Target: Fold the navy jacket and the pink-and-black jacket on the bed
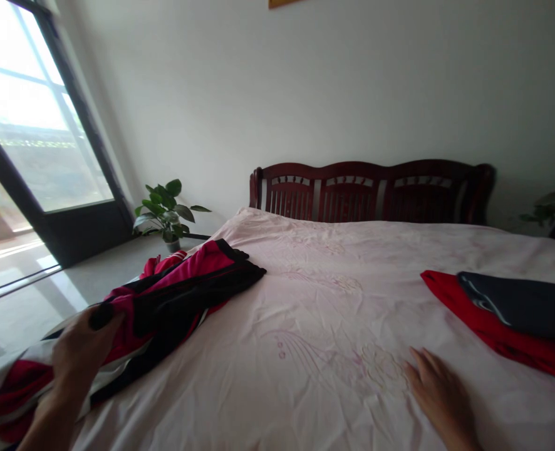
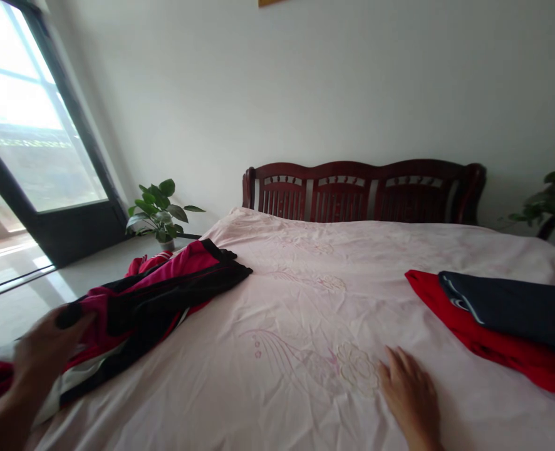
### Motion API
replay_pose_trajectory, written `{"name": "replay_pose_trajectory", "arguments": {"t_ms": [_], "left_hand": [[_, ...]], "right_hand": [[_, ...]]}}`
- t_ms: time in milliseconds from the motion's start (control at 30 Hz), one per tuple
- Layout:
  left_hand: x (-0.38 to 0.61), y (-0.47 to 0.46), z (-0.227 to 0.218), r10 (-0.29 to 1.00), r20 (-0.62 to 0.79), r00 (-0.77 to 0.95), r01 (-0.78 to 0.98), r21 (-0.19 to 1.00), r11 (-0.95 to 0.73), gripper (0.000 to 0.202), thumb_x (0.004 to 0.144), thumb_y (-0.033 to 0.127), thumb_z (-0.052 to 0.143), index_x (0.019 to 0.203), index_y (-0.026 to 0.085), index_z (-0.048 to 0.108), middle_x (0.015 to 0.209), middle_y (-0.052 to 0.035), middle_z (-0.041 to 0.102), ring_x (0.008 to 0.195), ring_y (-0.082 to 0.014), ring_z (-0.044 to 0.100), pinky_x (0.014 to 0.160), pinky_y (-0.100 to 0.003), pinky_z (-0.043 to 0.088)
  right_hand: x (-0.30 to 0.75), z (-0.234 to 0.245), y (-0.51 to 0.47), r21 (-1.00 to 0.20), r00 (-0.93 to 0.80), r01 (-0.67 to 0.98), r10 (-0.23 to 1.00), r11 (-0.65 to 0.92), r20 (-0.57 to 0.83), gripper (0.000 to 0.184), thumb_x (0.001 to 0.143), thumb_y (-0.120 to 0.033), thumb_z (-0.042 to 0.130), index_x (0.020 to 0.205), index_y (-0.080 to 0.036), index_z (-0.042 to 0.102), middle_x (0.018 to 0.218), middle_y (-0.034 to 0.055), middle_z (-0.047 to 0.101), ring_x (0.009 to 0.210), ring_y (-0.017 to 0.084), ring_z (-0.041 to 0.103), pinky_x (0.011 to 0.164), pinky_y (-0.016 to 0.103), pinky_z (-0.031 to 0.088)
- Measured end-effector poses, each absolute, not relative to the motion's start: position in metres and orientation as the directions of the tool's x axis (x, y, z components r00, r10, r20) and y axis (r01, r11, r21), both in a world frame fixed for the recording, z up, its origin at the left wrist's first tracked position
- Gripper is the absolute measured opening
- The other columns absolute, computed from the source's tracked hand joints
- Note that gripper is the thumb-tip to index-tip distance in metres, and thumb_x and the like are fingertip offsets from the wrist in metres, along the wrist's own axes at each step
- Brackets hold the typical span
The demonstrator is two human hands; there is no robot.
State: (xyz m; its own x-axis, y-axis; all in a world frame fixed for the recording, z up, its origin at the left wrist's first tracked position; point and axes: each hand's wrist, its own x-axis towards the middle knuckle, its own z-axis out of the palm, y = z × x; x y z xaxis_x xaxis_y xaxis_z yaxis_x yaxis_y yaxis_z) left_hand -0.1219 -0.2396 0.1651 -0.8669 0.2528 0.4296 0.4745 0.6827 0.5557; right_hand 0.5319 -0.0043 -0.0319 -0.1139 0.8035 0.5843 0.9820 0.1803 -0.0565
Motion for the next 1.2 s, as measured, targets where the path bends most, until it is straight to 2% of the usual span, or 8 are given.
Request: {"name": "replay_pose_trajectory", "arguments": {"t_ms": [233, 367, 467, 600, 733, 933, 1067, 1200], "left_hand": [[0.043, -0.153, 0.153, 0.715, 0.345, -0.608, 0.411, 0.907, -0.088, 0.046, 0.073, 0.052, 0.068, 0.103, 0.017, 0.062, 0.061, 0.0074, 0.046, 0.049, -0.0097, 0.041, 0.048, -0.021, 0.032], [0.139, -0.154, 0.125, 0.954, 0.3, 0.006, 0.419, 0.865, -0.275, 0.036, 0.078, 0.037, 0.071, 0.11, 0.021, 0.064, 0.085, 0.0004, 0.06, 0.067, -0.0114, 0.055, 0.062, -0.023, 0.046], [0.173, -0.163, 0.108, 0.902, 0.248, 0.354, 0.432, 0.812, -0.393, 0.044, 0.08, 0.024, 0.07, 0.123, 0.026, 0.061, 0.105, -0.004, 0.062, 0.082, -0.0135, 0.061, 0.075, -0.026, 0.052], [0.154, -0.152, 0.078, 0.902, 0.368, 0.226, 0.596, 0.68, -0.427, 0.04, 0.086, 0.016, 0.06, 0.124, 0.027, 0.06, 0.112, -0.0068, 0.063, 0.104, -0.0198, 0.062, 0.093, -0.037, 0.052], [0.1, -0.134, 0.034, 0.888, 0.458, -0.045, 0.794, 0.555, -0.247, 0.039, 0.088, 0.021, 0.055, 0.126, 0.026, 0.061, 0.125, -0.0098, 0.061, 0.114, -0.0259, 0.062, 0.099, -0.049, 0.053], [0.065, -0.133, -0.007, 0.885, 0.461, -0.066, 0.871, 0.459, -0.174, 0.042, 0.084, 0.024, 0.058, 0.126, 0.026, 0.064, 0.133, -0.0096, 0.06, 0.123, -0.0285, 0.059, 0.103, -0.049, 0.052], [0.067, -0.135, -0.007, 0.894, 0.445, -0.056, 0.879, 0.447, -0.167, 0.045, 0.082, 0.016, 0.054, 0.125, 0.024, 0.064, 0.133, -0.0093, 0.059, 0.124, -0.0274, 0.057, 0.104, -0.047, 0.05], [0.073, -0.138, 0.0, 0.906, 0.415, -0.086, 0.905, 0.413, -0.103, 0.046, 0.082, 0.011, 0.05, 0.124, 0.025, 0.063, 0.132, -0.0069, 0.059, 0.123, -0.0262, 0.055, 0.105, -0.046, 0.047]], "right_hand": [[0.528, -0.027, -0.005, -0.164, -0.045, 0.974, 0.839, 0.158, 0.542, 0.054, 0.088, -0.047, 0.029, 0.118, -0.018, 0.063, 0.127, 0.0185, 0.063, 0.119, 0.032, 0.058, 0.096, 0.049, 0.046], [0.528, -0.024, -0.006, -0.204, -0.007, 0.97, 0.858, 0.129, 0.513, 0.053, 0.089, -0.046, 0.029, 0.118, -0.019, 0.064, 0.128, 0.0168, 0.063, 0.12, 0.032, 0.058, 0.099, 0.05, 0.045], [0.528, -0.021, -0.007, -0.223, 0.004, 0.967, 0.865, 0.125, 0.501, 0.052, 0.088, -0.045, 0.03, 0.117, -0.02, 0.065, 0.128, 0.0157, 0.064, 0.119, 0.031, 0.059, 0.099, 0.048, 0.045], [0.53, -0.019, -0.009, -0.225, -0.002, 0.966, 0.876, 0.126, 0.482, 0.052, 0.089, -0.044, 0.03, 0.118, -0.019, 0.066, 0.128, 0.0149, 0.064, 0.121, 0.03, 0.058, 0.101, 0.047, 0.044], [0.529, -0.019, -0.01, -0.194, -0.013, 0.974, 0.881, 0.119, 0.473, 0.053, 0.09, -0.042, 0.03, 0.119, -0.016, 0.066, 0.13, 0.0158, 0.063, 0.123, 0.03, 0.057, 0.102, 0.046, 0.044], [0.525, -0.015, -0.013, -0.252, -0.005, 0.957, 0.881, 0.141, 0.473, 0.049, 0.089, -0.041, 0.034, 0.117, -0.018, 0.067, 0.131, 0.0154, 0.063, 0.125, 0.031, 0.056, 0.105, 0.049, 0.043], [0.517, 0.001, -0.02, -0.46, -0.034, 0.858, 0.918, 0.23, 0.395, 0.052, 0.086, -0.048, 0.04, 0.114, -0.017, 0.07, 0.13, 0.0166, 0.065, 0.126, 0.033, 0.055, 0.109, 0.052, 0.04], [0.489, 0.024, -0.045, -0.82, -0.112, 0.535, 0.979, 0.203, 0.17, 0.058, 0.089, -0.055, 0.041, 0.126, -0.016, 0.064, 0.131, 0.0142, 0.065, 0.126, 0.027, 0.057, 0.111, 0.045, 0.042]]}}
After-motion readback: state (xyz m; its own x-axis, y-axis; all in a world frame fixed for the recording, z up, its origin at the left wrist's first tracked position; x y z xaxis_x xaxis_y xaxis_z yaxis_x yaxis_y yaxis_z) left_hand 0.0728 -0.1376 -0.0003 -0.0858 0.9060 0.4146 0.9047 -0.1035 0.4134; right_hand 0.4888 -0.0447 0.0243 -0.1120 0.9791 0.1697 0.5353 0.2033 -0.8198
